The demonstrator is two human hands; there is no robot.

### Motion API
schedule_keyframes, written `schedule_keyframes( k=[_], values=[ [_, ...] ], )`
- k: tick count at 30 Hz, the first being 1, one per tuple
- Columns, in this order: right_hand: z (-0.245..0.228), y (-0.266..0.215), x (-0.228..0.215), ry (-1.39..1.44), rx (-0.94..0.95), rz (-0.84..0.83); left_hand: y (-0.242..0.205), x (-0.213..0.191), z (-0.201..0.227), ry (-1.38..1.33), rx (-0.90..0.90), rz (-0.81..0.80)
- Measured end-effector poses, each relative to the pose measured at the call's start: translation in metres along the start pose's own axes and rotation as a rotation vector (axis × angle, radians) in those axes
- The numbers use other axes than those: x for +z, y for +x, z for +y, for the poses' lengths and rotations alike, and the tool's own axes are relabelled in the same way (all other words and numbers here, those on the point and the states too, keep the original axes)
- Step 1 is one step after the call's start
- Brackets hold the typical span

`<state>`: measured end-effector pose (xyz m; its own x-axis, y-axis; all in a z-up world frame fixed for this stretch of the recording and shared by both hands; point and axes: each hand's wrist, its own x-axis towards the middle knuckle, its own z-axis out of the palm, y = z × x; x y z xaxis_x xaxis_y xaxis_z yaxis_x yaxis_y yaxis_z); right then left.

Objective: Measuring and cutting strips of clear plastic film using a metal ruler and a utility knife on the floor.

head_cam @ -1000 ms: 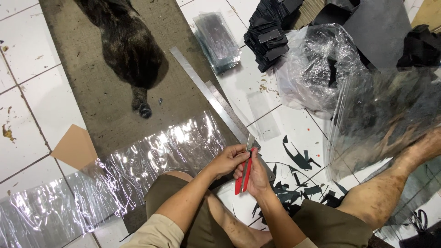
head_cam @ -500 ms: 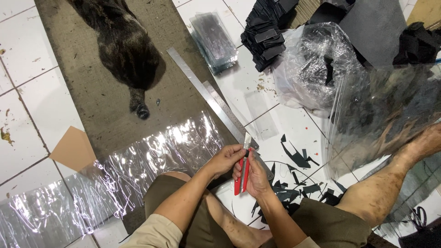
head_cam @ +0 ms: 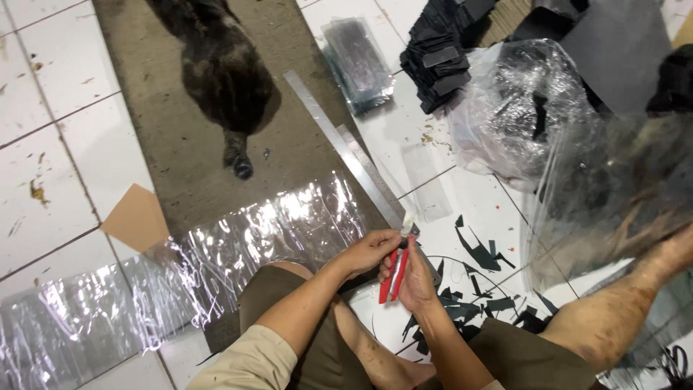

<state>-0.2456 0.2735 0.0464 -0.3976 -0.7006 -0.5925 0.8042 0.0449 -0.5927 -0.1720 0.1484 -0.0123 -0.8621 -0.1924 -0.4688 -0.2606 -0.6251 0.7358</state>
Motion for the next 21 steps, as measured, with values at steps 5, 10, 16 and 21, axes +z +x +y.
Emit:
schedule_keyframes(
  k=[5, 10, 16, 21],
  values=[
    [0.001, 0.001, -0.004, -0.079, -0.024, -0.004, -0.011, 0.003, 0.012, 0.219, 0.158, -0.057],
    [0.003, 0.007, -0.014, -0.082, -0.079, -0.026, -0.037, 0.02, 0.045, 0.423, 0.381, -0.034],
    [0.007, 0.009, -0.021, -0.115, -0.1, -0.03, -0.043, 0.022, 0.048, 0.386, 0.376, -0.018],
    [-0.031, 0.005, -0.028, -0.824, -0.268, 0.143, -0.053, -0.014, 0.102, 1.037, 0.661, 0.485]
  ],
)
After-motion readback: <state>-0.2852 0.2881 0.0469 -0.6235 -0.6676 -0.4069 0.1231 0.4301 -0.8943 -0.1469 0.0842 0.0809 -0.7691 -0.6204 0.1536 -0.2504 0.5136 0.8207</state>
